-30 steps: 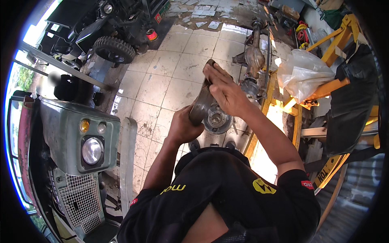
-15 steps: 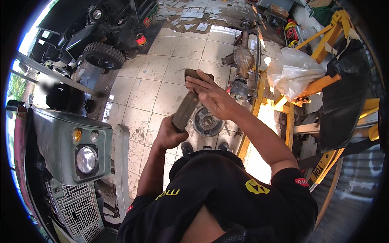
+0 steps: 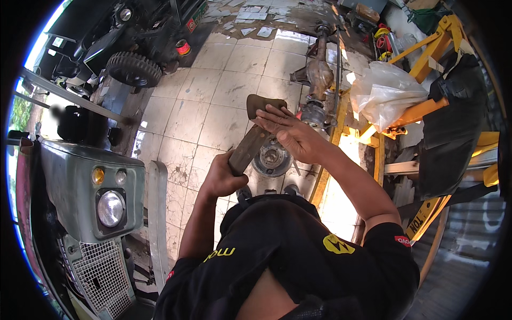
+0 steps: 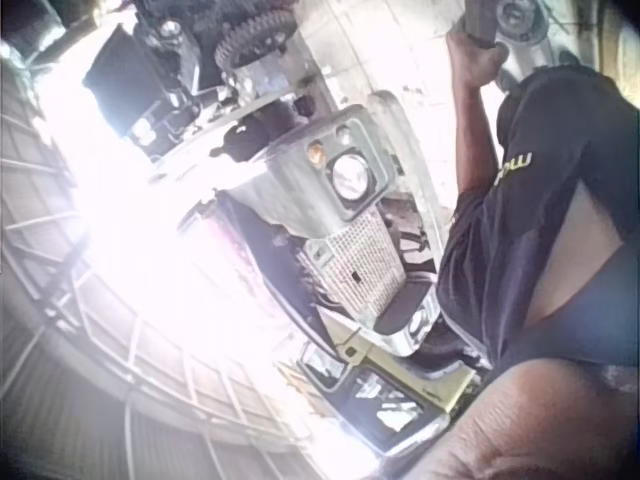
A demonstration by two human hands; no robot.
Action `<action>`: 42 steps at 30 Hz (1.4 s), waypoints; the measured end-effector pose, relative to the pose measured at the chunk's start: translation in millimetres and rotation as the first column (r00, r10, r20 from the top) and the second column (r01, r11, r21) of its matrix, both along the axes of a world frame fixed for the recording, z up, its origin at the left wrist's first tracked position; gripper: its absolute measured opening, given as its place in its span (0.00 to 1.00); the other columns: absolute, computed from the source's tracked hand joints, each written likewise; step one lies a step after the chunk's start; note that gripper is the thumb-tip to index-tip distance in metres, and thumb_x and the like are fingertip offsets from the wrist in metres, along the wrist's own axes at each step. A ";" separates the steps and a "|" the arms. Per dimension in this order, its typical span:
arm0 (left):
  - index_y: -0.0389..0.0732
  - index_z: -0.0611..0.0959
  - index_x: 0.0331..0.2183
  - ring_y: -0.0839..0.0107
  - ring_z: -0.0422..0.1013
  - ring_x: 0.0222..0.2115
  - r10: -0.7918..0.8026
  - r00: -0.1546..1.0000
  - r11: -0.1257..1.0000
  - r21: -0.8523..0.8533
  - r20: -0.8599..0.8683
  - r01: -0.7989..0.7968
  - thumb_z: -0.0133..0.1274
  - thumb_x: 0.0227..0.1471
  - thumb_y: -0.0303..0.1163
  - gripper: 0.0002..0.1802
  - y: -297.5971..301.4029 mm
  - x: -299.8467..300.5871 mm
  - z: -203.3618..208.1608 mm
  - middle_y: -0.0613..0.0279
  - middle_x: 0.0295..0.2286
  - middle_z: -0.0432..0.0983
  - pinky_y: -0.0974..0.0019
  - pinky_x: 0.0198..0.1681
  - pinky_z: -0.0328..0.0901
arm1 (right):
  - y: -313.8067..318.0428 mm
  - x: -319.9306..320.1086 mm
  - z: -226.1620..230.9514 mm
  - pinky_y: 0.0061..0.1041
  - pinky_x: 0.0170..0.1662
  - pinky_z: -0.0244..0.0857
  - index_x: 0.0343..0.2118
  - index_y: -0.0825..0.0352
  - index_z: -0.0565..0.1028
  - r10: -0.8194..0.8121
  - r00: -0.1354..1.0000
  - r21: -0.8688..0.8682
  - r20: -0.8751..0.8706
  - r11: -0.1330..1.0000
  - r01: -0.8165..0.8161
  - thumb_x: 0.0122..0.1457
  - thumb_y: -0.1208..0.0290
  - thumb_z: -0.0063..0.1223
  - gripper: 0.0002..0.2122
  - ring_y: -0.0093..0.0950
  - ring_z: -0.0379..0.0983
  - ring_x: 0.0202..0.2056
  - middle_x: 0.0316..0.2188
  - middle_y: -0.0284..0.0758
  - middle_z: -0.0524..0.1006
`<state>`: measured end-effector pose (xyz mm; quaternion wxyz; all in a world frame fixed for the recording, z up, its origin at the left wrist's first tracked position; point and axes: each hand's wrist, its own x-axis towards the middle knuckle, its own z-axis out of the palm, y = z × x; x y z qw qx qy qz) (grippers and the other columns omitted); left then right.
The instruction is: The person scrubs a curved brake shoe with a small abrasive block, then places it on a brake drum and continues scrubbing the drum surface. The person handles the brake shoe and drum by hand while seated on the floor.
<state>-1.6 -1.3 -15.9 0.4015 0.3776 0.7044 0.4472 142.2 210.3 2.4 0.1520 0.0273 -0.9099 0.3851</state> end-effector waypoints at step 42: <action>0.27 0.76 0.42 0.77 0.69 0.24 -0.035 0.984 0.976 -0.205 0.174 0.070 0.58 0.31 0.25 0.30 -0.9 -43.0 -55.0 0.63 0.24 0.73 0.70 0.28 0.66 | -30.1 -35.7 -89.2 0.41 0.64 0.56 0.64 0.60 0.59 -0.304 0.941 0.242 0.146 0.934 0.264 0.51 0.85 0.46 0.34 0.43 0.57 0.63 0.65 0.35 0.59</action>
